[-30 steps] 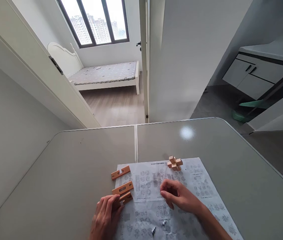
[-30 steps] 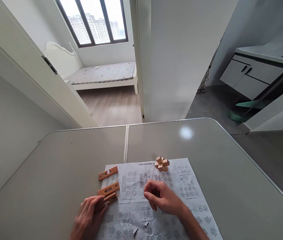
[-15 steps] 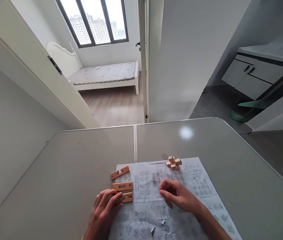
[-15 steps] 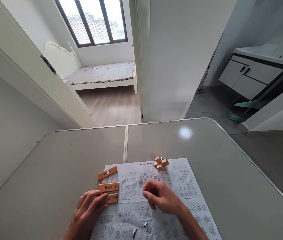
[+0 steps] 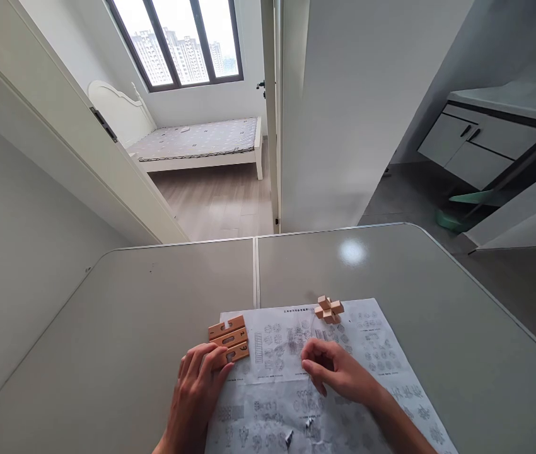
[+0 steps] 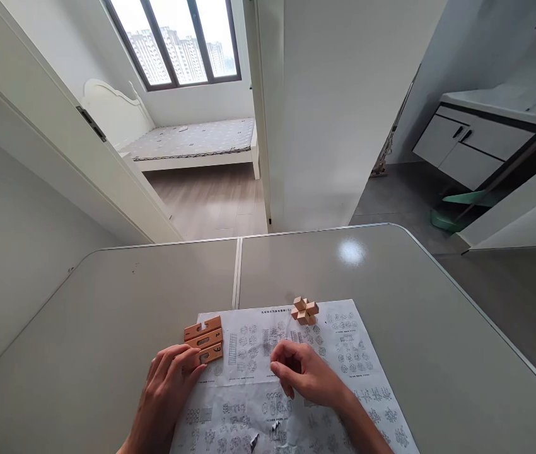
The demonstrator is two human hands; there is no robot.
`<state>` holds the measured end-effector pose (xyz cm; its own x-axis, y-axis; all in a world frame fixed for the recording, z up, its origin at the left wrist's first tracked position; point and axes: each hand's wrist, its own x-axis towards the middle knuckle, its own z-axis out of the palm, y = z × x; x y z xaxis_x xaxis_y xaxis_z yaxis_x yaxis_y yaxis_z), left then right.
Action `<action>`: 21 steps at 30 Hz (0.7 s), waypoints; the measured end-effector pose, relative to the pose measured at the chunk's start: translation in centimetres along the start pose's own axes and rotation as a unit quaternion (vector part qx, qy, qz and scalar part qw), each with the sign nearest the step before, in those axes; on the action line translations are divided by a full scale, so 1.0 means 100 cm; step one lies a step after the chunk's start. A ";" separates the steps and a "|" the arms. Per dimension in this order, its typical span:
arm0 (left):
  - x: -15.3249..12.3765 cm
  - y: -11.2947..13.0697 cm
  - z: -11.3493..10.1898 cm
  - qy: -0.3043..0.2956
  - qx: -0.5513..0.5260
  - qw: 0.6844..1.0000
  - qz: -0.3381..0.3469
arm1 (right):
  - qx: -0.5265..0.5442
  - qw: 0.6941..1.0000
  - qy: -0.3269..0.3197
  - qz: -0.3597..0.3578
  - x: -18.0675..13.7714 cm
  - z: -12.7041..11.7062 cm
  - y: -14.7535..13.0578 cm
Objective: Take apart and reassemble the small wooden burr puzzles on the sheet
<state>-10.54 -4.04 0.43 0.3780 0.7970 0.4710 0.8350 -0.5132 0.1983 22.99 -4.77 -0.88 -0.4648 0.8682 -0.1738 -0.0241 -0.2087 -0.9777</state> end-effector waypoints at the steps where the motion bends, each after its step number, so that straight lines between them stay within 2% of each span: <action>1: 0.001 -0.001 0.001 0.001 0.002 1.000 -0.002 | 0.001 1.000 0.001 0.000 0.000 0.000 0.001; 6: 0.005 -0.004 0.005 0.024 0.012 0.999 -0.018 | 0.007 1.000 0.001 0.003 0.000 0.000 0.002; 9: 0.007 0.001 0.011 0.028 -0.023 0.999 -0.012 | 0.010 1.000 0.001 0.002 0.001 0.001 0.001; 13: 0.015 0.020 0.017 -0.043 -0.106 0.993 0.006 | 0.024 1.000 0.006 -0.004 0.001 0.000 0.001; 17: 0.028 0.043 0.022 -0.101 -0.117 0.986 0.058 | 0.067 0.998 0.012 -0.003 0.002 -0.003 0.006; 21: 0.039 0.063 0.030 -0.143 -0.158 0.974 0.072 | 0.209 0.977 0.044 0.015 0.005 -0.007 0.010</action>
<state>-2.63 -3.21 0.91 0.6153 0.7426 0.2645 0.6172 -0.6625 0.4244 23.39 -4.23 -1.98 -0.3938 0.8904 -0.2283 -0.3802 -0.3839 -0.8415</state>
